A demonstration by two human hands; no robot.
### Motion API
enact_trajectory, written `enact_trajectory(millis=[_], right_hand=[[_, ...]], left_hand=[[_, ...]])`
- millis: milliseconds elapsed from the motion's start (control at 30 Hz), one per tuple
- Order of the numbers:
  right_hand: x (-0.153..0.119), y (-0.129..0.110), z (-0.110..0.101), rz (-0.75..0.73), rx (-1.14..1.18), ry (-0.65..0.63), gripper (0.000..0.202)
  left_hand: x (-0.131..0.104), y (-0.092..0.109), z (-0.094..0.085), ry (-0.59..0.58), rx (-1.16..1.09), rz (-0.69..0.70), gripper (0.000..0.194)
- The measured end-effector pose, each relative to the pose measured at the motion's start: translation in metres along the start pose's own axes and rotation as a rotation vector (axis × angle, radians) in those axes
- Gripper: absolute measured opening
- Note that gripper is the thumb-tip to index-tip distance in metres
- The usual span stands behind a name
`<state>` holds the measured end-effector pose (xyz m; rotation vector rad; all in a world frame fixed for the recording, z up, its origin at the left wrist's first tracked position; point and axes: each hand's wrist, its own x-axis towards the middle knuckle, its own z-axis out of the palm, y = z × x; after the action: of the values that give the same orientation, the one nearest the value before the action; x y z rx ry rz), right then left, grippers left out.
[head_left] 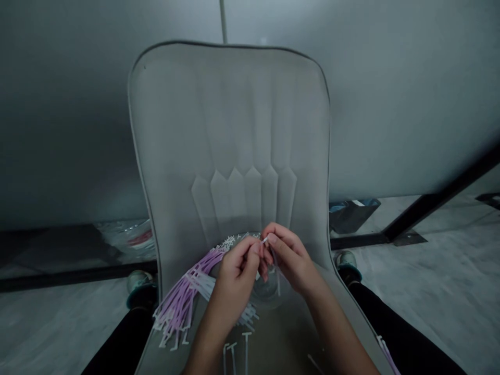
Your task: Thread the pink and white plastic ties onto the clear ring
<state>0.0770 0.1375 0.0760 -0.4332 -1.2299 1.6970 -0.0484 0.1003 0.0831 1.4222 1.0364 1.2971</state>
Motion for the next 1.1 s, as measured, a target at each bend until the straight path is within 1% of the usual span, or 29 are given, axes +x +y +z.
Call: enact_trajectory(millis=[367, 667, 900, 1100], right_hand=[[-0.0012, -0.0026, 0.0033, 0.018, 0.031, -0.002, 0.022], [-0.0023, -0.0041, 0.0014, 0.019, -0.003, -0.004, 0.025], [-0.0016, -0.0004, -0.0003, 0.022, -0.031, -0.004, 0.026], [-0.0006, 0.0024, -0.0041, 0.026, -0.091, 0.010, 0.028]], left_hand=[[0.0000, 0.0022, -0.0007, 0.009, 0.017, 0.022, 0.032], [0.0001, 0.0027, -0.0015, -0.025, 0.066, 0.044, 0.032], [-0.0011, 0.0012, -0.0018, 0.009, 0.107, 0.031, 0.033], [-0.0017, -0.0005, 0.0027, 0.067, 0.131, 0.035, 0.034]])
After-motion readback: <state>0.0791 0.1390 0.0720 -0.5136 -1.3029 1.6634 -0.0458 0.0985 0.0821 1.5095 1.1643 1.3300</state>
